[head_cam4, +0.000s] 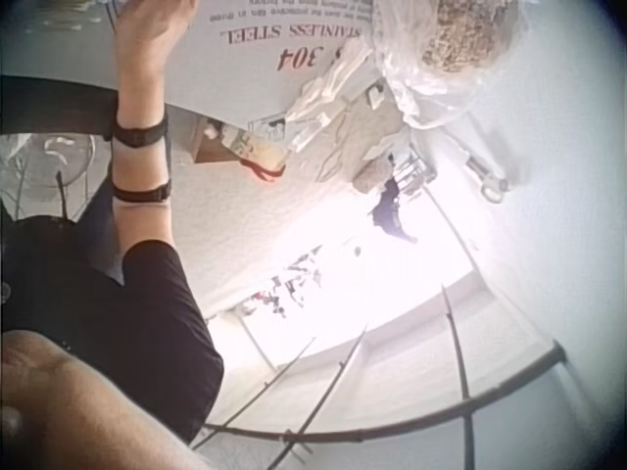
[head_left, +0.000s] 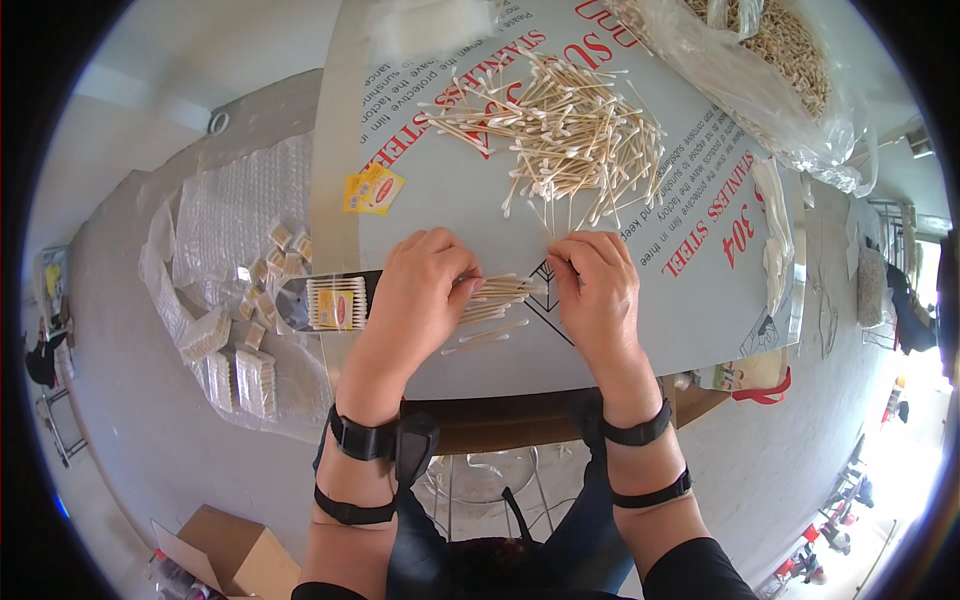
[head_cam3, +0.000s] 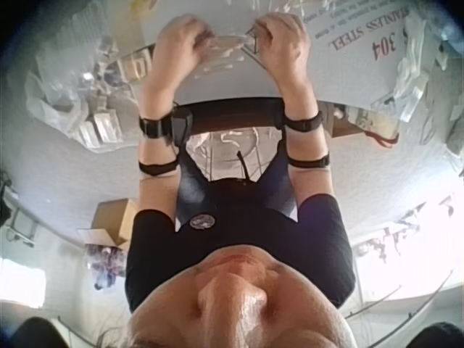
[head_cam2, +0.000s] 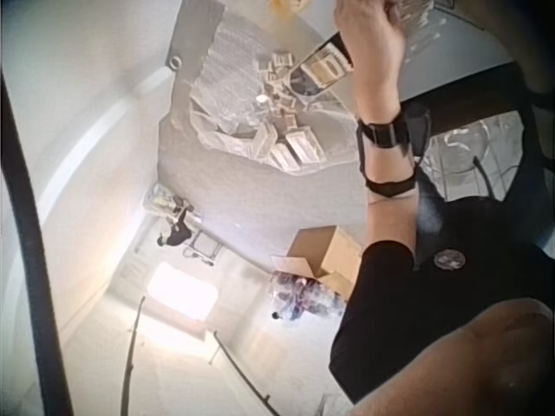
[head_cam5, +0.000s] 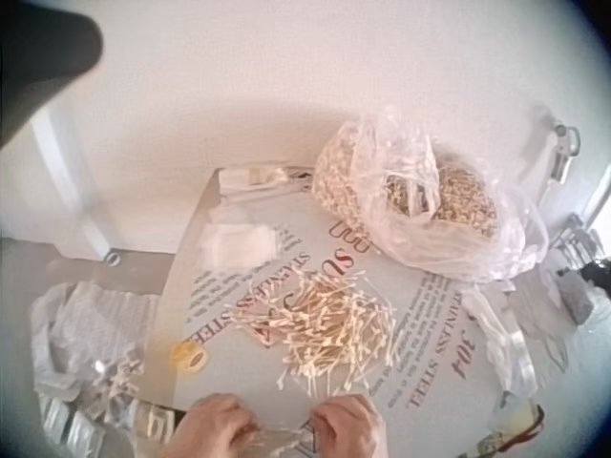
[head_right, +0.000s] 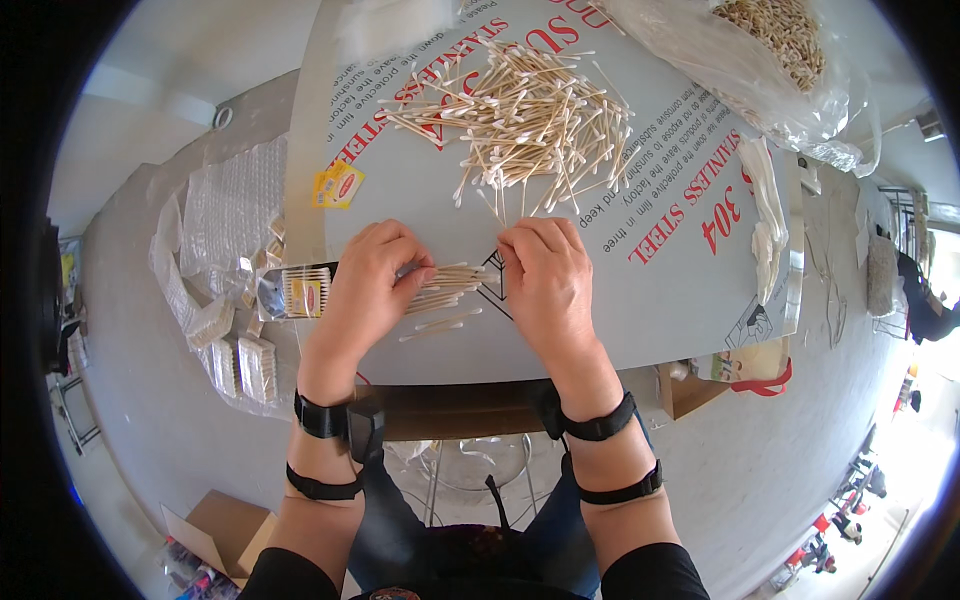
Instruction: Packaging loose cotton swabs into small retail boxes.
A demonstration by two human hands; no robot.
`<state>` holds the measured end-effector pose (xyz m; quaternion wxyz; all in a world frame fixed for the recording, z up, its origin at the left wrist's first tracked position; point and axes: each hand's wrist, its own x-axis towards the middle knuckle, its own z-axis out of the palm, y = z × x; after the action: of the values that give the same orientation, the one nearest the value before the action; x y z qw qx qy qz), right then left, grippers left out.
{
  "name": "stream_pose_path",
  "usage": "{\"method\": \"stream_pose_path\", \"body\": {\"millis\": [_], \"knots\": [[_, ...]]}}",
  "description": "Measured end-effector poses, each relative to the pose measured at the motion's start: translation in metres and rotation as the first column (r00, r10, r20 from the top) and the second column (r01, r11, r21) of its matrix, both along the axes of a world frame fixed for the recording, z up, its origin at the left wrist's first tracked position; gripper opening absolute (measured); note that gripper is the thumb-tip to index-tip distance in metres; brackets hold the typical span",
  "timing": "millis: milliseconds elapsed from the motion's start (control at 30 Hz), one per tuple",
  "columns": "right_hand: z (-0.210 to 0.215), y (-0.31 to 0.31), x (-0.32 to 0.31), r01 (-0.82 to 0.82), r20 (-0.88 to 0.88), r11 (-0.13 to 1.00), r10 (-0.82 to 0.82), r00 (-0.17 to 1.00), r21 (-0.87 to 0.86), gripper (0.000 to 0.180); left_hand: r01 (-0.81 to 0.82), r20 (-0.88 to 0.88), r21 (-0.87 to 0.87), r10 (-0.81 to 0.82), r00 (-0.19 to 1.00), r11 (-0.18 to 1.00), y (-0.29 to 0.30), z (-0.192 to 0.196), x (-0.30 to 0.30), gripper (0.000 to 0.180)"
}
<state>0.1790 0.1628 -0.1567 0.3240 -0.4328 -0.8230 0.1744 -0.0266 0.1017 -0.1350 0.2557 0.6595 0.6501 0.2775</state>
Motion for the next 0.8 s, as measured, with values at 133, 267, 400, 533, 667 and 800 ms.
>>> {"method": "stream_pose_path", "body": {"millis": [133,267,400,533,667,800], "knots": [[0.002,-0.001,0.000,0.025,0.039,0.999,-0.024,0.999,-0.035,0.018,-0.004,0.010,-0.018,0.004,1.000,1.000,0.000,0.001,-0.001,0.011],[0.004,-0.006,-0.008,-0.030,-0.020,1.000,0.030,0.999,-0.004,0.023,0.036,-0.011,0.007,-0.036,0.999,0.999,-0.001,0.000,0.000,0.009],[0.003,-0.011,-0.013,-0.104,0.006,0.994,0.104,0.995,-0.023,0.027,0.042,-0.025,-0.009,-0.043,0.999,0.999,-0.002,0.001,-0.001,0.008],[0.004,-0.012,-0.013,-0.151,0.046,0.986,0.155,0.987,-0.078,0.030,0.053,-0.036,0.007,-0.053,0.998,0.999,-0.003,0.002,-0.001,0.008],[0.004,-0.012,-0.013,-0.156,0.030,0.983,0.159,0.987,-0.097,0.031,0.055,-0.080,0.016,-0.054,0.995,0.998,-0.004,0.003,-0.001,0.009],[0.005,-0.013,-0.014,-0.157,0.033,0.982,0.161,0.986,-0.104,0.030,0.066,-0.088,0.011,-0.065,0.994,0.998,-0.005,0.003,-0.003,0.008]]}}
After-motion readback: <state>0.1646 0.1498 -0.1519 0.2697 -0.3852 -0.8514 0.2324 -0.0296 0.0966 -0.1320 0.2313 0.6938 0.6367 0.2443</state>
